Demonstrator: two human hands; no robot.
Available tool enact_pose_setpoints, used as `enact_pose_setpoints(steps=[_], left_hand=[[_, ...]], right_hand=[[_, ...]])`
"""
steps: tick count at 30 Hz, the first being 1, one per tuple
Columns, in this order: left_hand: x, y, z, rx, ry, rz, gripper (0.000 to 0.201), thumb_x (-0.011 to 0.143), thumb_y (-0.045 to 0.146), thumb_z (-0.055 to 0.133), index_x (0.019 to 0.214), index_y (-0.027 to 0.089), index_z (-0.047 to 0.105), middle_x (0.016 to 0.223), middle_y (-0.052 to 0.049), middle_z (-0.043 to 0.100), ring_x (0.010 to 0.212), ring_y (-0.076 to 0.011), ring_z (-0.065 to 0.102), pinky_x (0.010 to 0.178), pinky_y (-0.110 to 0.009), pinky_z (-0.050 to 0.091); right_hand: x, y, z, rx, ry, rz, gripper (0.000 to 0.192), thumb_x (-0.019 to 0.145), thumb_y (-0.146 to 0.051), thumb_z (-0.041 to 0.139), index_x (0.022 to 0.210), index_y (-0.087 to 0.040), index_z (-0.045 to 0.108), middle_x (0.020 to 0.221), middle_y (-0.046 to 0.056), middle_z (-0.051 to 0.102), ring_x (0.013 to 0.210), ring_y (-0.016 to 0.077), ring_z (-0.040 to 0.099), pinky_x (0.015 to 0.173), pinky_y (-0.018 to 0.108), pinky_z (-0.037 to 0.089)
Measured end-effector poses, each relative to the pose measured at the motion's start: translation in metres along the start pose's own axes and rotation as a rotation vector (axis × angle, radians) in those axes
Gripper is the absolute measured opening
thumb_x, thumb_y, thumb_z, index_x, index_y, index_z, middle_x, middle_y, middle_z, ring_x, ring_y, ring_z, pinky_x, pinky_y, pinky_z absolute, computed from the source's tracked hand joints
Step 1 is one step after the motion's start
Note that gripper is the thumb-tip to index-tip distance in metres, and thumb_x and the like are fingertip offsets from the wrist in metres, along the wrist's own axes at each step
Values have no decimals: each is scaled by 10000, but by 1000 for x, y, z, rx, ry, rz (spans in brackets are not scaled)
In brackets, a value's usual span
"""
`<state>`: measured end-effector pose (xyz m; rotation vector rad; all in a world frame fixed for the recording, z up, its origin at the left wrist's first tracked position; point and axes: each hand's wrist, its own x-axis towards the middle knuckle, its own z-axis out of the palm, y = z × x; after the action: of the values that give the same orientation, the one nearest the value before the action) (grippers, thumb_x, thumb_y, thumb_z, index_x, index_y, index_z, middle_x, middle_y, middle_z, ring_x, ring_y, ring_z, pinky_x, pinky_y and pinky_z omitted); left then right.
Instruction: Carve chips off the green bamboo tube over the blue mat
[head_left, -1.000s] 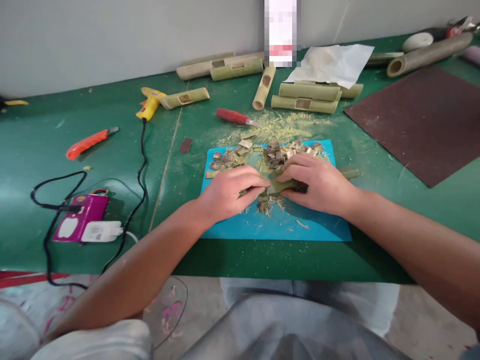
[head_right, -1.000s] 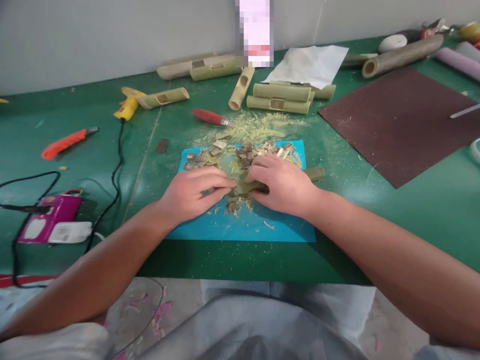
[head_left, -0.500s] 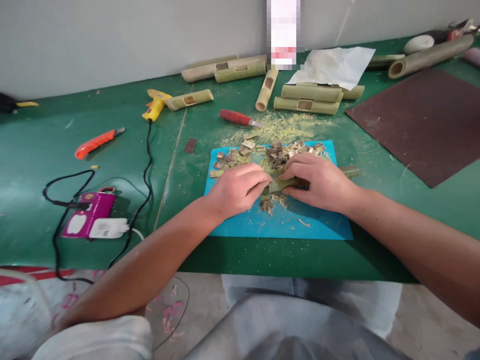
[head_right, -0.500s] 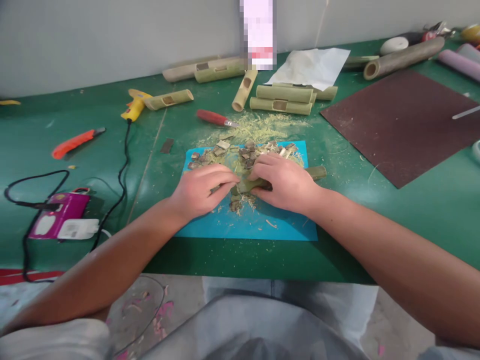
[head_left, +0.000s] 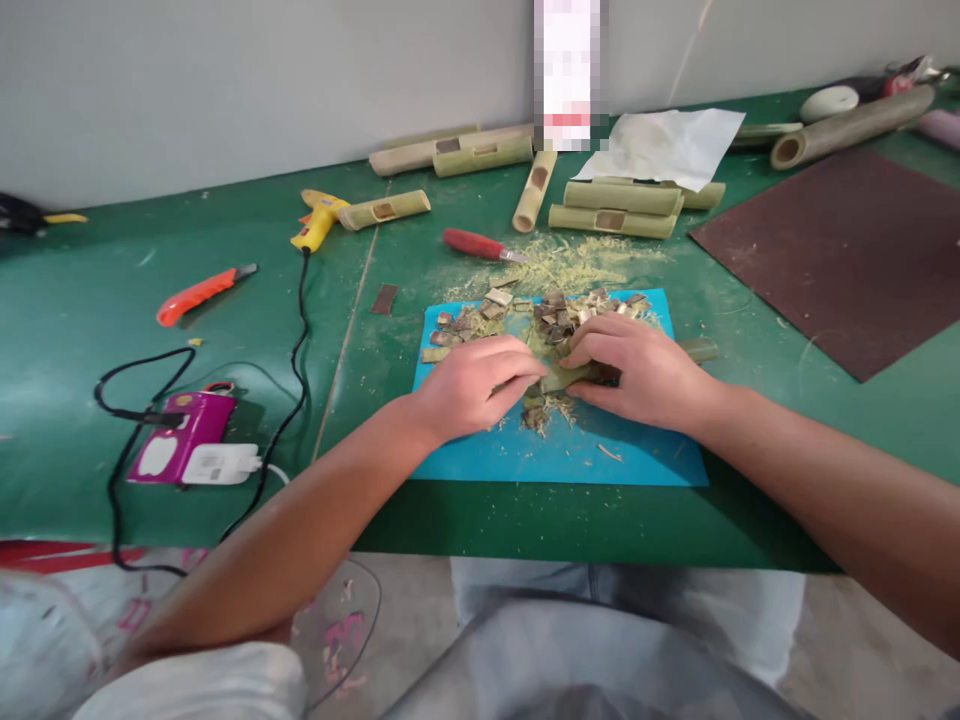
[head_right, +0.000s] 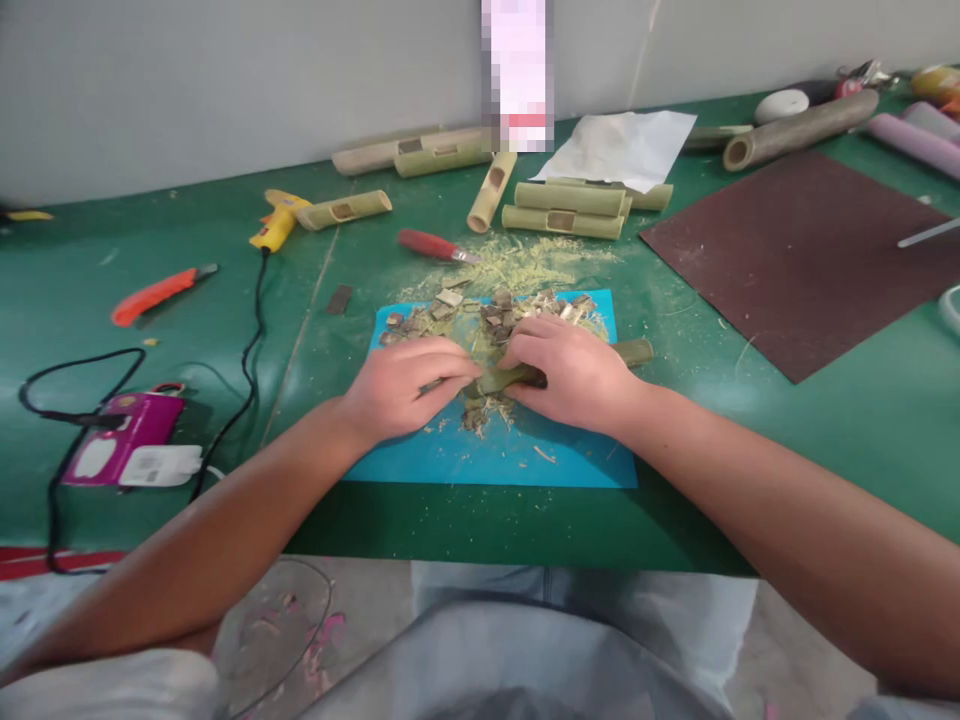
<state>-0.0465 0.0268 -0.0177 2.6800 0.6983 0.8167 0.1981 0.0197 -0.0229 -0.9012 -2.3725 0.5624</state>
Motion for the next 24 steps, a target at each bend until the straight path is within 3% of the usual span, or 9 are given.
enact_pose_setpoints(steps=[6, 12, 17, 24], left_hand=[[2, 4, 0, 18, 12, 19, 174, 979, 157, 513, 966, 135, 685, 899, -79, 706, 821, -151, 666, 756, -266, 542], [-3, 12, 0, 27, -78, 41, 191, 991, 179, 495, 964, 143, 681, 905, -80, 698, 813, -156, 657, 748, -271, 531], [0, 11, 2, 58, 37, 53, 173, 984, 164, 504, 963, 138, 674, 902, -84, 706, 820, -153, 665, 757, -268, 537], [5, 11, 5, -23, 125, -154, 107, 948, 153, 566, 954, 158, 673, 891, -46, 713, 815, -131, 672, 768, -249, 543]], right_hand=[[1, 1, 0, 6, 10, -9, 66, 846, -264, 648, 870, -203, 640, 913, 72, 640, 866, 214, 591, 750, 353, 455], [0, 3, 2, 29, 8, 4, 75, 835, -255, 649, 897, -212, 647, 931, 70, 649, 899, 219, 598, 770, 357, 456], [0, 1, 2, 20, 19, -1, 67, 831, -241, 647, 891, -213, 636, 921, 67, 641, 884, 217, 591, 763, 359, 454], [-1, 2, 1, -7, -5, 8, 75, 835, -256, 652, 890, -216, 620, 943, 68, 635, 885, 212, 586, 755, 351, 452]])
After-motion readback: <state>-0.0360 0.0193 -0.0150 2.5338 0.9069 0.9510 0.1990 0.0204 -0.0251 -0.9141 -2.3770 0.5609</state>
